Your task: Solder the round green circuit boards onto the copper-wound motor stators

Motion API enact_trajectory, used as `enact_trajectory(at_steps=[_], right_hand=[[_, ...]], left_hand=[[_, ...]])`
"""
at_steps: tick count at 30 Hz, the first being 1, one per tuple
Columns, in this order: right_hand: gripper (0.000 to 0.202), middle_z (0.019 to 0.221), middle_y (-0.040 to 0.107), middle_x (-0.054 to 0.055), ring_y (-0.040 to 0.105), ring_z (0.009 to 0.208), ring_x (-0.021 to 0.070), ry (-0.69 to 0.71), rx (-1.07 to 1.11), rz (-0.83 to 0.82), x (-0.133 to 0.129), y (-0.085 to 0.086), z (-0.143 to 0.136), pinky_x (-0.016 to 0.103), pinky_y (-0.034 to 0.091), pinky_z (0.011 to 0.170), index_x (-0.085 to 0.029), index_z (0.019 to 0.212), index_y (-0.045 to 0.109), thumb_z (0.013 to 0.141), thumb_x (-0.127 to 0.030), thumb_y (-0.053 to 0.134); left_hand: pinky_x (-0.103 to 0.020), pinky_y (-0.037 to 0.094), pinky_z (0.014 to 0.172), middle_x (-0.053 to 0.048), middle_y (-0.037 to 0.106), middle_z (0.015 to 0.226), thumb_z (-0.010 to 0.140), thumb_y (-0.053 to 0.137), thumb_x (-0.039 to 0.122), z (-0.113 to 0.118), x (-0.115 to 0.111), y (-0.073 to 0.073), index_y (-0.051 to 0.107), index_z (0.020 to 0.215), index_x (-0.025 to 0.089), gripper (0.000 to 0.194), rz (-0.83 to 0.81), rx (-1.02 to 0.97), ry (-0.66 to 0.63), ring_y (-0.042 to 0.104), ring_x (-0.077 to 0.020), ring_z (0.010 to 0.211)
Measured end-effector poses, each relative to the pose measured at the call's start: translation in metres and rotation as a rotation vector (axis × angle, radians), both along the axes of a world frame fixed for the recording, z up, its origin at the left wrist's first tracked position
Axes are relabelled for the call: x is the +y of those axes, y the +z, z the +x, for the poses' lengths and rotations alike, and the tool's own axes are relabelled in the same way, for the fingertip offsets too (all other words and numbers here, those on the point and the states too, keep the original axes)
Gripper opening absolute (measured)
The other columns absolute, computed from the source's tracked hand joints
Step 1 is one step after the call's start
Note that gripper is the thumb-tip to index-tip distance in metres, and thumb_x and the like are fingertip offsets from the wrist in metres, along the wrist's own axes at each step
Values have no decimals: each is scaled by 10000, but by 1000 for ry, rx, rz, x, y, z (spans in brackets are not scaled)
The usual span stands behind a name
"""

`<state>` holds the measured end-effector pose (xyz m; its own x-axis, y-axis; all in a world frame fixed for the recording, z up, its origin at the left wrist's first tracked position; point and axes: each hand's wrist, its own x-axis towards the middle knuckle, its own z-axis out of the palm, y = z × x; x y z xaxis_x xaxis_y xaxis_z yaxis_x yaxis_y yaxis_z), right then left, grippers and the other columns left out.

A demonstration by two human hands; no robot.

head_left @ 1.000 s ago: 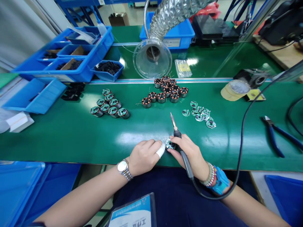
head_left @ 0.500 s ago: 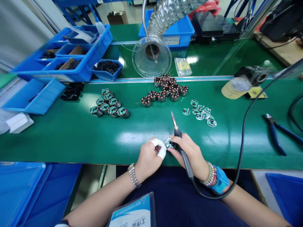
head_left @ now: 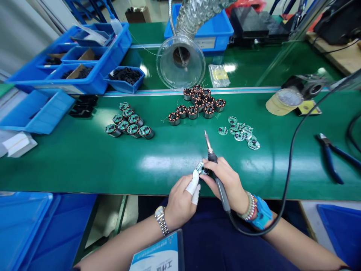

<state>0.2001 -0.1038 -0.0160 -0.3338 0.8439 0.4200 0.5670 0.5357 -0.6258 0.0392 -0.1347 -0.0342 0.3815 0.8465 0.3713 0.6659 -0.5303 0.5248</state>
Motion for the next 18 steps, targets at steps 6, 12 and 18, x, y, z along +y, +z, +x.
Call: enact_trajectory(at_steps=[6,12,18], right_hand=[[291,1022,619,65,558,865,176,81,66,-44,4,-3,10,344,501,760,-218,1062,481,790,-156,567],[305,1060,623,73,567,969,194,92,96,-76,3,-5,14,376,488,842,-221,1049,477,775,-150,590],[340,1063,626,74,567,965,191,83,81,-45,3,-8,14,371,490,836,-220,1066,468,765,-143,605]], left_hand=[[-366,506,673,-148,598,923,823,418,113,-6,-3,0,406,1191,61,372,20,102,-139,548,-217,792],[-303,497,791,-99,602,1036,855,456,208,-34,30,14,435,1203,129,357,-10,151,-82,576,-181,917],[-287,490,684,-44,627,946,867,428,278,-28,73,38,558,1036,154,247,1,440,-381,590,-172,807]])
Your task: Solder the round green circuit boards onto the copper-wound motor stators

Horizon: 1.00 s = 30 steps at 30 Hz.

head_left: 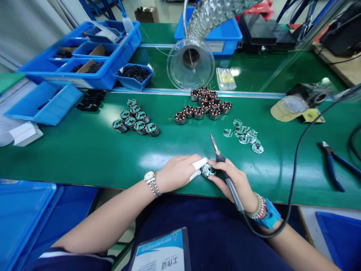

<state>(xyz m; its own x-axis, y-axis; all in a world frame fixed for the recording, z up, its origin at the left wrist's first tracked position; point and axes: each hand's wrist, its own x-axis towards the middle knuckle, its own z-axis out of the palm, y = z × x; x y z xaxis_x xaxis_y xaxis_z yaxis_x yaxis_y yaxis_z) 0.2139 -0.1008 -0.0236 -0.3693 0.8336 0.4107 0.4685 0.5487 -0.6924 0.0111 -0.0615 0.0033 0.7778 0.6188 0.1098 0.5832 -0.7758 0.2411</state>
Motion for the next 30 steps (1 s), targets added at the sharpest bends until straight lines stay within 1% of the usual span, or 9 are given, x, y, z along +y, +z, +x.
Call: enact_trajectory(at_steps=[3,5,11,16,19,22,27,28,30], right_hand=[[329,1065,630,72,572,959,192,-6,-11,10,0,-1,0,374,491,835,-225,1061,468,770,-149,599],[319,1069,631,72,572,965,192,-3,-13,9,0,-1,-1,378,486,845,-226,1056,468,773,-151,595],[319,1083,629,74,572,977,190,11,-2,-8,-2,-2,-1,379,481,857,-225,1061,464,775,-160,592],[308,1082,630,74,562,1009,193,15,9,-15,-1,-2,-2,389,470,881,-227,1047,470,773,-159,594],[317,1083,629,77,562,1008,194,14,11,-11,-1,-1,-1,389,470,879,-227,1046,469,768,-150,600],[328,1077,631,79,561,1012,197,18,15,-6,-1,-1,0,390,473,875,-227,1054,465,766,-150,602],[318,1081,631,78,563,1014,194,19,5,-15,-1,0,-2,386,476,877,-224,1057,470,773,-151,591],[315,1083,630,79,564,1014,194,20,6,-16,-1,0,-2,386,477,876,-223,1057,470,775,-151,588],[305,1083,630,81,565,1009,196,20,9,-13,0,0,-2,388,481,868,-223,1053,472,778,-157,584]], left_hand=[[-267,460,612,-23,635,794,869,411,254,1,10,7,614,839,159,226,53,41,-62,582,-159,726],[-253,441,590,-19,639,762,858,415,209,0,12,8,619,767,160,229,57,44,-77,577,-149,701],[-239,429,602,-21,661,803,843,455,241,-6,10,2,641,848,185,195,-44,41,6,593,-146,723],[-237,435,672,-21,668,890,839,444,201,-6,15,2,627,903,186,194,-132,-8,-59,599,-145,798],[-241,427,660,-17,658,878,829,442,178,-5,15,6,622,870,177,184,-167,22,-61,593,-151,783],[-246,407,603,-17,627,796,837,423,199,-1,14,10,608,790,169,194,-203,67,-27,574,-151,695],[-238,401,588,-21,589,736,785,447,189,8,15,12,566,700,147,152,-392,-14,40,530,-127,616],[-235,403,577,-20,584,704,763,452,171,10,15,12,550,668,144,140,-468,-41,68,526,-126,606],[-222,404,527,-5,561,609,737,426,137,15,15,11,512,623,145,143,-711,-115,176,517,-115,549]])
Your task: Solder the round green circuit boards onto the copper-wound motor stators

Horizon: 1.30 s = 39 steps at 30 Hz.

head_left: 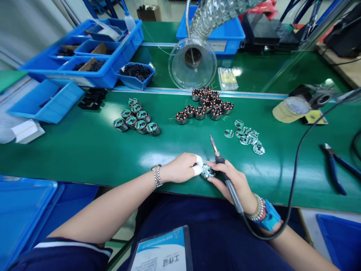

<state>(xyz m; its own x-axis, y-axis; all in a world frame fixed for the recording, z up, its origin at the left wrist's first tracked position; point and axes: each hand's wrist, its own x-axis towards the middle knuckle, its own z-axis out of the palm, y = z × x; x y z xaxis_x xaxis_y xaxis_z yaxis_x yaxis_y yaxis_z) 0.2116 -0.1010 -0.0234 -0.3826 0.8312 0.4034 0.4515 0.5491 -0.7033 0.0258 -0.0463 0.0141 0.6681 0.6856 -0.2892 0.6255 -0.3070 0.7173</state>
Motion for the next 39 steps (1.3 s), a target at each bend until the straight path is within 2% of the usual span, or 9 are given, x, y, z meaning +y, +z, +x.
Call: enact_trajectory(at_steps=[3,5,7,11,15,19,24,30,39], right_hand=[[297,1072,632,83,572,988,199,-6,-5,4,0,0,0,387,490,849,-226,1045,473,777,-166,587],[297,1068,632,85,575,980,198,-9,-11,-1,0,1,0,385,491,847,-223,1044,473,777,-163,587],[300,1067,631,86,574,979,197,-8,-12,-9,-1,1,1,382,489,852,-216,1048,474,776,-160,587],[302,1067,630,82,569,978,192,6,-2,-20,-1,3,1,373,488,847,-209,1047,478,773,-154,591],[301,1070,630,78,559,996,189,4,-4,-11,0,2,1,369,477,863,-212,1045,476,774,-153,592],[308,1084,622,79,555,996,186,7,-6,-17,0,1,0,359,478,858,-210,1051,474,773,-146,591],[300,1082,620,74,561,971,183,0,-6,-18,-1,0,0,350,482,843,-213,1045,476,775,-149,588],[301,1084,622,66,565,960,174,0,-11,-16,-1,3,0,327,484,837,-219,1046,475,776,-150,589],[305,1088,619,71,561,987,178,-6,0,-23,0,1,-1,338,476,861,-211,1049,474,774,-144,589]], left_hand=[[-196,399,451,27,500,490,732,355,106,2,-2,-1,469,609,151,174,-384,-83,218,481,-89,434],[-193,409,451,25,513,506,751,366,130,-1,-5,-2,487,633,148,170,-414,-101,236,495,-87,441],[-199,425,492,13,564,586,772,436,184,-8,-8,-2,546,717,145,129,-231,-84,144,530,-95,508],[-247,440,580,-35,620,823,798,504,242,-21,-16,-4,576,964,162,198,410,77,-3,565,-136,660],[-256,409,545,-31,626,803,844,443,219,-20,-23,-6,598,891,161,171,891,156,-160,546,-149,660],[-270,363,498,-22,620,737,853,404,172,-16,-22,-7,591,783,154,201,1089,147,-242,505,-148,608],[-285,364,511,-32,614,726,845,378,154,-16,-20,-12,572,724,147,229,1124,79,-252,502,-154,619],[-270,367,526,-20,591,686,810,447,219,-11,-29,-13,588,704,159,187,921,127,-70,518,-146,616],[-203,378,462,13,577,547,766,459,183,2,-18,6,579,662,142,164,-82,62,244,533,-108,500]])
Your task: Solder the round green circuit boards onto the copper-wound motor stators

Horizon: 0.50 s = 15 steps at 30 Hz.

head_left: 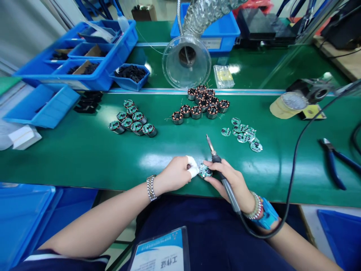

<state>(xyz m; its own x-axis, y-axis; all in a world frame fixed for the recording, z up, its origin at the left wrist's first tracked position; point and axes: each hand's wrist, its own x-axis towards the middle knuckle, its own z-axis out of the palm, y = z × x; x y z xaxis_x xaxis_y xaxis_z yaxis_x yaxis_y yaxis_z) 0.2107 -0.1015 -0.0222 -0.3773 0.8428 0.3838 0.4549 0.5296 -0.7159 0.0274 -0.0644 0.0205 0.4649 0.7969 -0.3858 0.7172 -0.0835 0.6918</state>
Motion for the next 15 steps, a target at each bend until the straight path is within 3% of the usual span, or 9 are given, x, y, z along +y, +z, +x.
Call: enact_trajectory(at_steps=[2,7,15], right_hand=[[301,1085,621,68,562,975,176,3,-3,0,0,0,0,333,479,853,-211,1047,475,775,-148,588],[297,1082,620,62,563,934,163,1,-10,-2,0,0,0,317,488,824,-213,1042,477,775,-150,590],[290,1089,622,65,563,964,180,-7,-25,22,-2,-2,0,339,496,818,-225,1039,477,782,-139,577]], left_hand=[[-203,424,493,2,623,631,787,462,207,-6,-2,-3,609,770,142,162,-38,-93,29,567,-112,550],[-263,486,746,-37,629,998,813,474,167,-18,-21,-20,577,1081,196,289,201,-282,22,590,-141,855],[-327,473,809,-88,577,1006,822,429,125,-5,-50,-35,539,1100,145,300,396,-283,88,544,-174,902]])
